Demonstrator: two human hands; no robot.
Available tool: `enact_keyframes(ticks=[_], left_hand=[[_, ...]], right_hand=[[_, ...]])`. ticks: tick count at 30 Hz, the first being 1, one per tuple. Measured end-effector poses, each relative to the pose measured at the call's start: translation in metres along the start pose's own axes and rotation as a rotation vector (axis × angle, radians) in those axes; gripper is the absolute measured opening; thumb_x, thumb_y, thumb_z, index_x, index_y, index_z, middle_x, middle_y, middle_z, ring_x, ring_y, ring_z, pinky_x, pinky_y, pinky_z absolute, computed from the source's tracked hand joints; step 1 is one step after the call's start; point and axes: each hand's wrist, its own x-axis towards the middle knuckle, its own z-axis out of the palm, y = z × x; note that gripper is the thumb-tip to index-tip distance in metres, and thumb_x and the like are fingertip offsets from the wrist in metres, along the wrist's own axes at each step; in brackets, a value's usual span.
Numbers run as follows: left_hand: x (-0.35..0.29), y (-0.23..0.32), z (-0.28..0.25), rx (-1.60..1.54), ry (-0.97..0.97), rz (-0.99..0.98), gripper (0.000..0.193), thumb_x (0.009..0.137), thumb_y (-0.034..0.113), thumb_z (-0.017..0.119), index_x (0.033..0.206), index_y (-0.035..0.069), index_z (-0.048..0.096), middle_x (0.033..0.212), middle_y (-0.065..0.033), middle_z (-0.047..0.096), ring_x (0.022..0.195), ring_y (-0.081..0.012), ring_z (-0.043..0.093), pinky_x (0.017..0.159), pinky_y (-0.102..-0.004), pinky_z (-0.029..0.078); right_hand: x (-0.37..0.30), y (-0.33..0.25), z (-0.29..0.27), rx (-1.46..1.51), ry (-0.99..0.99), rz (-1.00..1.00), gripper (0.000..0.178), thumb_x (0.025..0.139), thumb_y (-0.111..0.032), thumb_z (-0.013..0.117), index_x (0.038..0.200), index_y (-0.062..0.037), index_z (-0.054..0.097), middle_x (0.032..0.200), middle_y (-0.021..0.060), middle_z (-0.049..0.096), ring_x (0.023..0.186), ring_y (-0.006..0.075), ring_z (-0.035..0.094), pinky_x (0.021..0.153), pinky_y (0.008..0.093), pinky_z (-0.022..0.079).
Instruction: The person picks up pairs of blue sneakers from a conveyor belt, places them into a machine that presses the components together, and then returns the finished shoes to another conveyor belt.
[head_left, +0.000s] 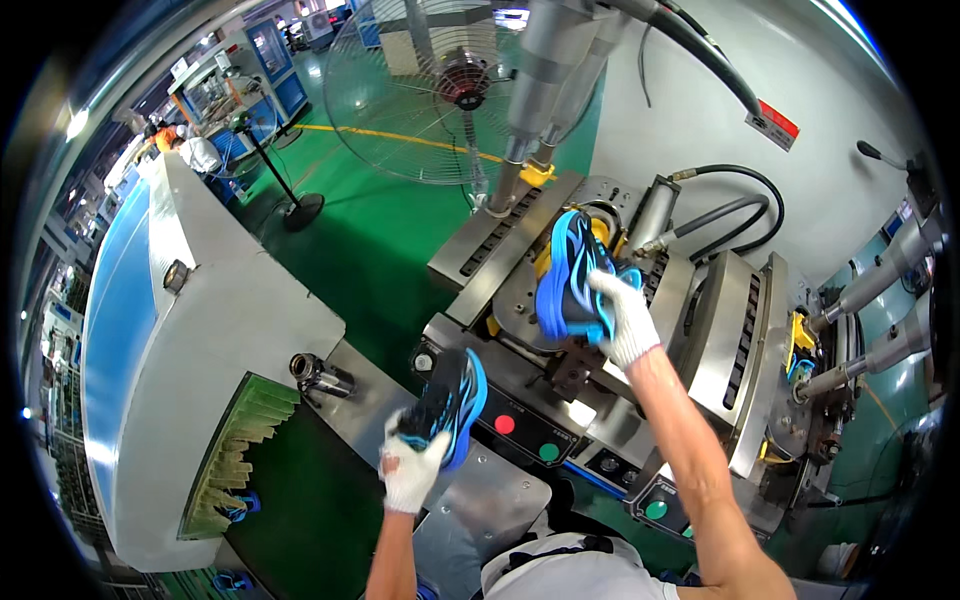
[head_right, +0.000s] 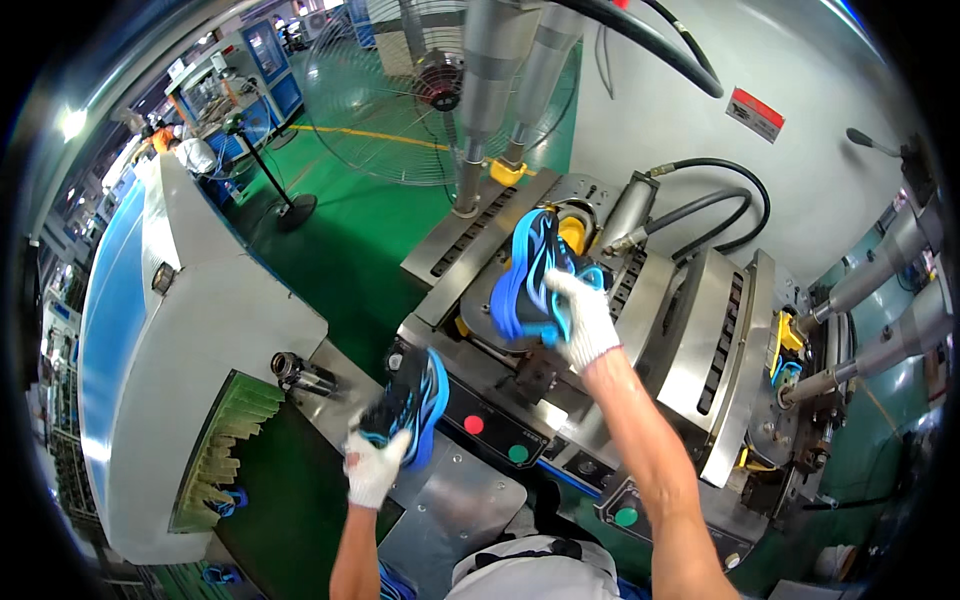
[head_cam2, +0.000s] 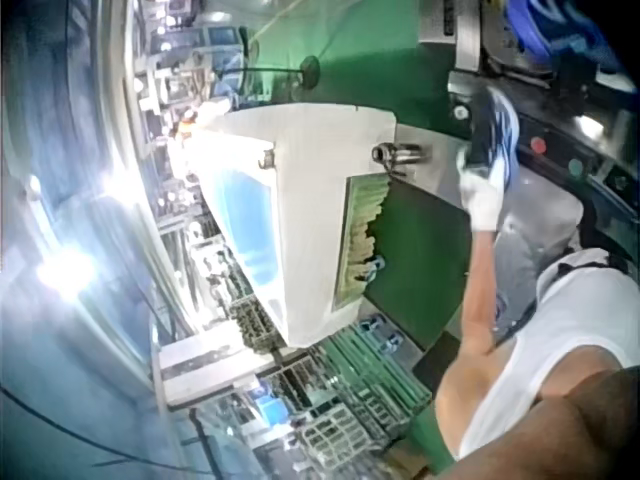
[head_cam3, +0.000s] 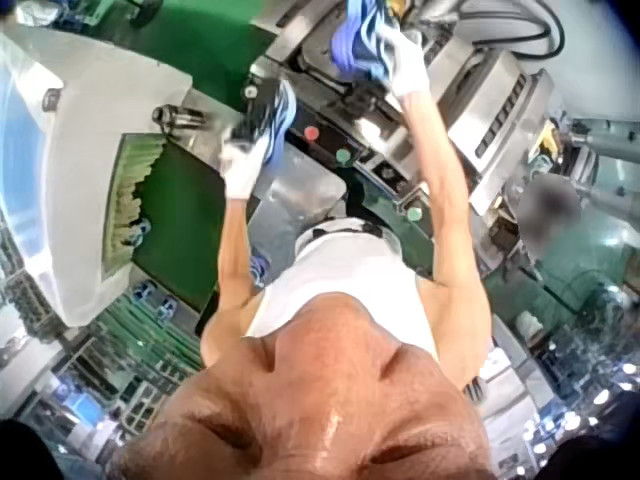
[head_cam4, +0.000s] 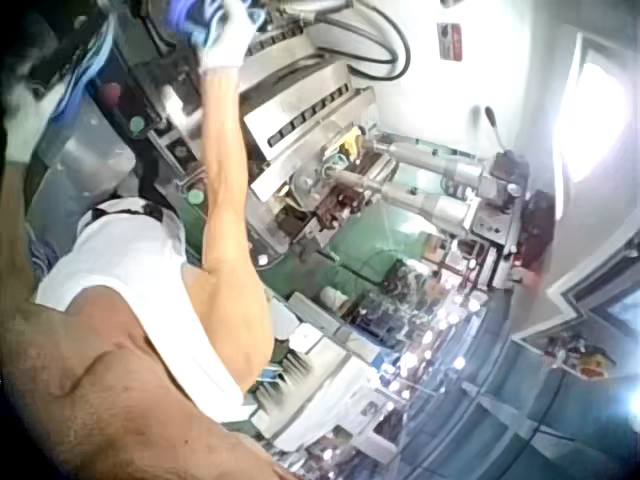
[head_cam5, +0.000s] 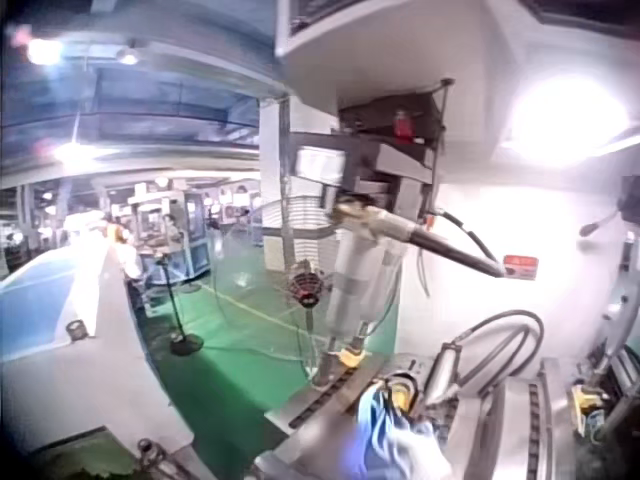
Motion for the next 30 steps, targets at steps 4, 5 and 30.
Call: enact_keyframes(ticks=[4, 5, 30], left_hand=[[-0.103, -0.079, -0.014, 0.247, 0.078, -0.462, 0.075, 0.071, 0.031, 0.087, 0.131, -0.001, 0.054, 0.114, -0.0183, 0.069, 0.107, -0.0338, 0.066, 0.095, -0.0427, 0.051], [-0.124, -0.094, -0.014, 0.22, 0.088, -0.548, 0.076, 0.072, 0.03, 0.087, 0.133, 0.0, 0.053, 0.117, -0.0193, 0.066, 0.111, -0.0345, 0.063, 0.097, -0.044, 0.049], [-0.297, -0.237, 0.057, 0.403, 0.472, -0.78, 0.073, 0.079, 0.038, 0.083, 0.135, 0.002, 0.054, 0.114, -0.018, 0.07, 0.098, -0.0343, 0.071, 0.089, -0.0413, 0.054]], right_hand=[[0.176, 0.021, -0.033, -0.355, 0.18, 0.129, 0.021, 0.087, -0.006, 0.063, 0.108, -0.0069, 0.065, 0.095, 0.0109, 0.069, 0.079, 0.0258, 0.068, 0.068, 0.0395, 0.06], [0.204, 0.022, -0.047, -0.523, 0.254, 0.088, 0.021, 0.088, -0.009, 0.063, 0.109, -0.0067, 0.065, 0.097, 0.0112, 0.069, 0.081, 0.0258, 0.067, 0.07, 0.0396, 0.059], [0.306, 0.012, -0.1, -1.308, 0.0, -0.022, 0.07, 0.088, -0.042, 0.075, 0.134, 0.0041, 0.052, 0.119, 0.0136, 0.065, 0.099, 0.0244, 0.064, 0.086, 0.0384, 0.056]])
